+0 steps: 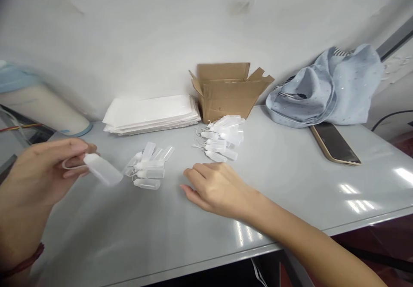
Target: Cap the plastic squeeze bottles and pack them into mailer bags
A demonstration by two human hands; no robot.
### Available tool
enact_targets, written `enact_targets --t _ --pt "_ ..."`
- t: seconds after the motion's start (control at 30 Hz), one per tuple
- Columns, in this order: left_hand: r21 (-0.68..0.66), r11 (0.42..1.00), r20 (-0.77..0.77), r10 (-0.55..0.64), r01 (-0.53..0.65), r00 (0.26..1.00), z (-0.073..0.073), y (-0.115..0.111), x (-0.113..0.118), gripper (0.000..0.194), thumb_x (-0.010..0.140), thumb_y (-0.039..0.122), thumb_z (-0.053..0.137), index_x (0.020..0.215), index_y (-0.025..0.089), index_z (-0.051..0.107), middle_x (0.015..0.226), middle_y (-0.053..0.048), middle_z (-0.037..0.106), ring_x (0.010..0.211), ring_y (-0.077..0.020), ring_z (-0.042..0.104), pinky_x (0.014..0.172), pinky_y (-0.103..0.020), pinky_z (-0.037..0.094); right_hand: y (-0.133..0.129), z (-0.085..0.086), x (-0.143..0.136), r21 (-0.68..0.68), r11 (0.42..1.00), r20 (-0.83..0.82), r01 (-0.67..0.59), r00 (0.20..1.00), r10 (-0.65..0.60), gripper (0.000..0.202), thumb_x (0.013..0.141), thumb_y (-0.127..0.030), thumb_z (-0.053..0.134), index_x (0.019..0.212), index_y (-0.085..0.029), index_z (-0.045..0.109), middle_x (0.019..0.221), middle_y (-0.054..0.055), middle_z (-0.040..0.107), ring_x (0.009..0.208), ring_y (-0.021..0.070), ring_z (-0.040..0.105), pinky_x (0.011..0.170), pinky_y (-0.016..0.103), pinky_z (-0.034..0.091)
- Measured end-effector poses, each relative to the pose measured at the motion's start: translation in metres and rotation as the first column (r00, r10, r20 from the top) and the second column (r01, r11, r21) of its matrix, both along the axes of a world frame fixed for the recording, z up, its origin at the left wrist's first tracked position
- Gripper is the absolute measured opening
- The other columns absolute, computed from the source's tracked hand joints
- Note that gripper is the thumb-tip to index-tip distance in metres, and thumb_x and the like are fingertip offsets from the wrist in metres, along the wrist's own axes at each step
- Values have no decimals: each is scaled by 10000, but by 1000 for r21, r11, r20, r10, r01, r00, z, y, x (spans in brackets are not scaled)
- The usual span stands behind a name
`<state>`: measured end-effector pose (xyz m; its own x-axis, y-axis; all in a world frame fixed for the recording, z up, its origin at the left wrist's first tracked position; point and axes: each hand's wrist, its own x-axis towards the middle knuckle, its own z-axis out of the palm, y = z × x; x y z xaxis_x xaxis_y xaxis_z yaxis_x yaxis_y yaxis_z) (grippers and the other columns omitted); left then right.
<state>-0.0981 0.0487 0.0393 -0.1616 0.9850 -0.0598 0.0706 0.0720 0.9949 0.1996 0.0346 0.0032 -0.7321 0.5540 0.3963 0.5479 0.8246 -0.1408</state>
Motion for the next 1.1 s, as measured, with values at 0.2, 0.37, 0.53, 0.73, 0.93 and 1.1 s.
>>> enact_targets --t 0.2,0.37,0.53,0.73,0.93,1.1 --pt "-410 816 -362 -555 407 749 -3 2 -10 249 727 316 621 528 167 616 487 56 454 489 -68 388 461 -137 299 5 0 4 -43 995 97 88 992 -83 283 943 -270 400 860 -108 616 649 29 572 534 121 472 500 265 276" --pt "-308 911 -478 -399 276 782 -14 -1 5 294 706 349 621 469 176 603 398 72 431 417 -60 388 430 -121 268 11 -1 8 -6 980 179 197 965 -193 285 933 -262 414 796 -116 616 672 43 595 539 125 490 492 268 234" --pt "-356 902 -477 -401 245 782 -11 5 4 311 780 367 588 536 176 610 498 29 579 512 -116 538 512 -168 409 17 1 12 41 950 279 310 909 -309 205 898 -217 469 772 -122 600 705 50 608 529 121 485 483 266 199" --pt "-301 935 -519 -325 186 791 -12 6 3 236 755 325 627 576 172 642 531 40 615 523 -106 557 508 -142 428 19 5 12 50 916 414 399 826 -382 142 858 -227 549 780 -121 604 739 64 623 551 144 522 479 271 165" --pt "-294 946 -578 -290 137 763 -15 6 4 289 763 384 615 575 166 629 544 19 641 527 -126 585 505 -166 427 21 8 12 39 873 493 486 751 -440 135 867 -226 548 827 -115 613 792 93 645 604 187 576 466 277 144" --pt "-319 935 -702 -345 158 623 -18 9 0 326 808 428 531 642 168 637 616 -6 684 602 -167 616 512 -196 413 22 10 13 23 848 538 529 708 -457 123 862 -178 520 837 -101 612 774 108 647 598 197 587 455 288 130"
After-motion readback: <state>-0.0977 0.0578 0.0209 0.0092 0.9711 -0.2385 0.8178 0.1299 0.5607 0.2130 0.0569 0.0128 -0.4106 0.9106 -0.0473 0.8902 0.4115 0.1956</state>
